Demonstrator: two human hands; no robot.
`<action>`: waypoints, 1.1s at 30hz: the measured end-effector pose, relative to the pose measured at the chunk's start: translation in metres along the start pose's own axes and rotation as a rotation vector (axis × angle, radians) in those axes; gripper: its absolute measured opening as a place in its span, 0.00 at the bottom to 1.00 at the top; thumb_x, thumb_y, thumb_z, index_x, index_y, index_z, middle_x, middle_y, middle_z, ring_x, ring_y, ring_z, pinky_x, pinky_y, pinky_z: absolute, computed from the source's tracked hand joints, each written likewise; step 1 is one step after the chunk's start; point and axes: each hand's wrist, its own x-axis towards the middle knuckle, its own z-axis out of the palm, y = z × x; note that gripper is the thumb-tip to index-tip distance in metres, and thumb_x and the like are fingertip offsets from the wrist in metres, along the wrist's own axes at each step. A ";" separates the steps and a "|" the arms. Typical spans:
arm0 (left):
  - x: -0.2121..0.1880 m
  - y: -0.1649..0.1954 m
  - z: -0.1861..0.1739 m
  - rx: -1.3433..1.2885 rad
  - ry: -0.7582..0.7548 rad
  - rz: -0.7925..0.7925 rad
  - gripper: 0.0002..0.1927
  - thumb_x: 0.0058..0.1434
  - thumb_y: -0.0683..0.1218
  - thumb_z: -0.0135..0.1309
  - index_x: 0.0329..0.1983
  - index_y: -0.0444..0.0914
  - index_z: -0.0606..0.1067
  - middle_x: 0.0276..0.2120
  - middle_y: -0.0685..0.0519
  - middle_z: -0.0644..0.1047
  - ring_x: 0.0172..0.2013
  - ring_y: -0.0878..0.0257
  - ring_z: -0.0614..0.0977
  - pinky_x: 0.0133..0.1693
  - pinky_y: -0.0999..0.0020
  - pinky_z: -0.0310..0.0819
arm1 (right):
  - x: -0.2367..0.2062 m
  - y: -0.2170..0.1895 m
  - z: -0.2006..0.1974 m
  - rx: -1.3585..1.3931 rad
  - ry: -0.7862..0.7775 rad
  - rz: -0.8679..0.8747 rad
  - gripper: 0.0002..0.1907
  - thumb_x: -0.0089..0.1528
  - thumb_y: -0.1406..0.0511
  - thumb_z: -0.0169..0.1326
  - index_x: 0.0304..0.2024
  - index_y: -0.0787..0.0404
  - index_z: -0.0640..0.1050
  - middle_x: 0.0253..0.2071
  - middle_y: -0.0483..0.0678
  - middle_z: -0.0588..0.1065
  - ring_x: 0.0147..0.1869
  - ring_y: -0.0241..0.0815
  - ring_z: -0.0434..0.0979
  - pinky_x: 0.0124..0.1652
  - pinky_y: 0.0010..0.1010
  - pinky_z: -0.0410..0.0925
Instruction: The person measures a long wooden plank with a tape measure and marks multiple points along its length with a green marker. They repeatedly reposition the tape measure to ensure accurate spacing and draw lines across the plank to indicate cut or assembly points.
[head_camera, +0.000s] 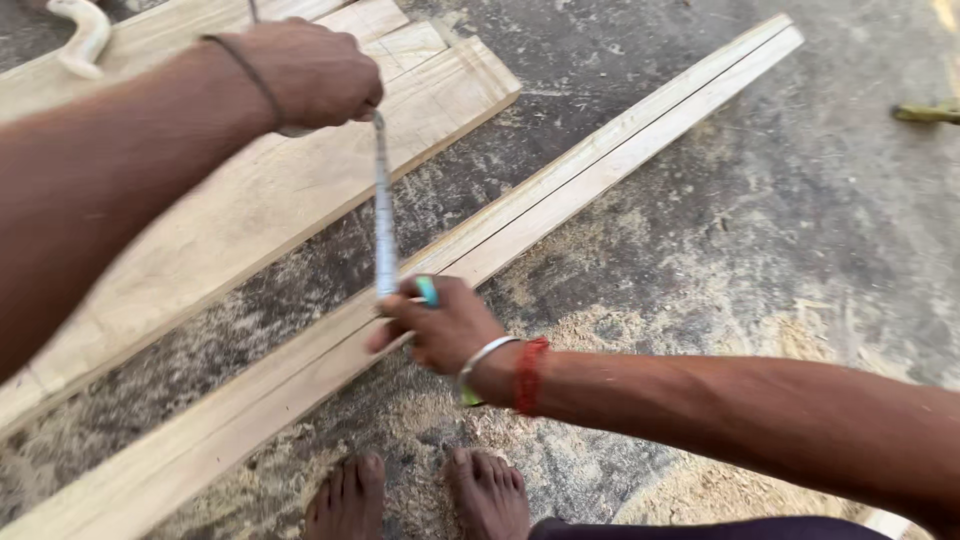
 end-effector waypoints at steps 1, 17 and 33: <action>0.019 0.004 0.003 -0.027 0.053 0.035 0.13 0.71 0.53 0.51 0.51 0.48 0.82 0.38 0.50 0.84 0.36 0.57 0.84 0.42 0.57 0.82 | 0.002 0.003 -0.018 -0.065 0.100 -0.009 0.13 0.68 0.63 0.48 0.46 0.65 0.79 0.29 0.50 0.83 0.14 0.29 0.62 0.14 0.20 0.60; 0.193 0.129 0.022 -0.562 0.378 0.398 0.11 0.69 0.49 0.50 0.45 0.44 0.82 0.40 0.49 0.82 0.41 0.54 0.84 0.44 0.54 0.80 | -0.055 -0.106 -0.312 -1.090 0.843 0.067 0.12 0.69 0.61 0.54 0.50 0.57 0.83 0.38 0.44 0.84 0.24 0.34 0.71 0.28 0.31 0.70; 0.151 0.042 0.140 -1.068 0.218 0.102 0.28 0.75 0.61 0.41 0.28 0.39 0.76 0.18 0.52 0.73 0.17 0.63 0.66 0.25 0.66 0.65 | 0.065 -0.186 -0.491 -1.579 0.575 0.323 0.15 0.71 0.54 0.53 0.48 0.49 0.88 0.31 0.50 0.82 0.34 0.45 0.78 0.41 0.45 0.72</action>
